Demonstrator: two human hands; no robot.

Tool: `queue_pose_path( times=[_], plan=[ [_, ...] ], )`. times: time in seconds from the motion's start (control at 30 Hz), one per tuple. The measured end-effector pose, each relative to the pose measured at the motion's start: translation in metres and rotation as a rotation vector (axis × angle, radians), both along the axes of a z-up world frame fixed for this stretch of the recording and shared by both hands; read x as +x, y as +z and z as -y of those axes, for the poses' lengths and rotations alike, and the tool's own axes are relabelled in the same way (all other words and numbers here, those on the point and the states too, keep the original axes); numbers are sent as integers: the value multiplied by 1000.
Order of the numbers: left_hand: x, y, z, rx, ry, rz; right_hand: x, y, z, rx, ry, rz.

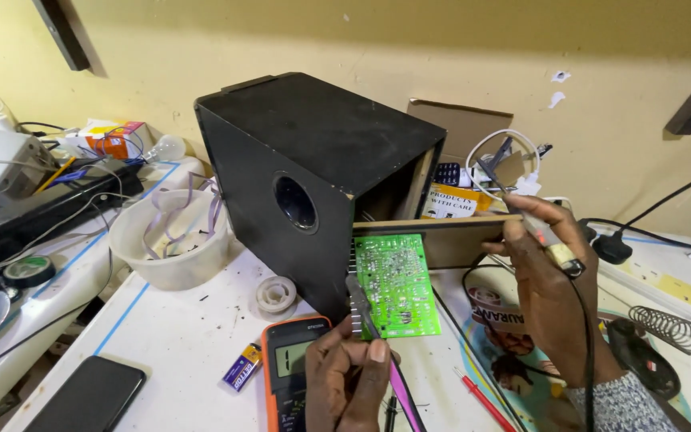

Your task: The person solders components on a circuit board and wires inside a subwoofer enclosure using a soldering iron and a multimeter.

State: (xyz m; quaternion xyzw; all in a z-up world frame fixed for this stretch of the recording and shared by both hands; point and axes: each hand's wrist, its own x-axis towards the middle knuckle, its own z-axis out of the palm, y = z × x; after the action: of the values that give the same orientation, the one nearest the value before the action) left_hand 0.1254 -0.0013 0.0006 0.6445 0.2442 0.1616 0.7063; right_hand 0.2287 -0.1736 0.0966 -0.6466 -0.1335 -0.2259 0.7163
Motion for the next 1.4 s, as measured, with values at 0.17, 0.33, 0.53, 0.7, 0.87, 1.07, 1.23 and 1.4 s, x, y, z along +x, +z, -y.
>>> queue_pose_path(
  times=[0.17, 0.33, 0.53, 0.7, 0.87, 1.07, 1.23, 1.4],
  plan=[
    [-10, 2, 4, -56, -50, -55, 23, -26, 13, 113, 94, -29],
    [-19, 16, 0, 131, -9, 221, 30, -38, 23, 245, 193, -64],
    [-18, 38, -5, 319, -33, 349, 19, -28, 8, 255, 199, -76],
    [-19, 50, -3, 481, -28, 406, 11, -19, -4, 225, 191, -76],
    [-20, 62, 7, 779, 114, 547, 13, -32, -16, 191, 270, -81],
    [-22, 74, -5, 1037, 160, 538, 9, -25, -20, 210, 180, -281],
    [-28, 72, -22, 1072, 48, 555, -18, 18, -23, 16, 13, -308],
    [-29, 65, -33, 1112, 5, 565, -37, 10, -35, -35, -40, -272]
  ],
)
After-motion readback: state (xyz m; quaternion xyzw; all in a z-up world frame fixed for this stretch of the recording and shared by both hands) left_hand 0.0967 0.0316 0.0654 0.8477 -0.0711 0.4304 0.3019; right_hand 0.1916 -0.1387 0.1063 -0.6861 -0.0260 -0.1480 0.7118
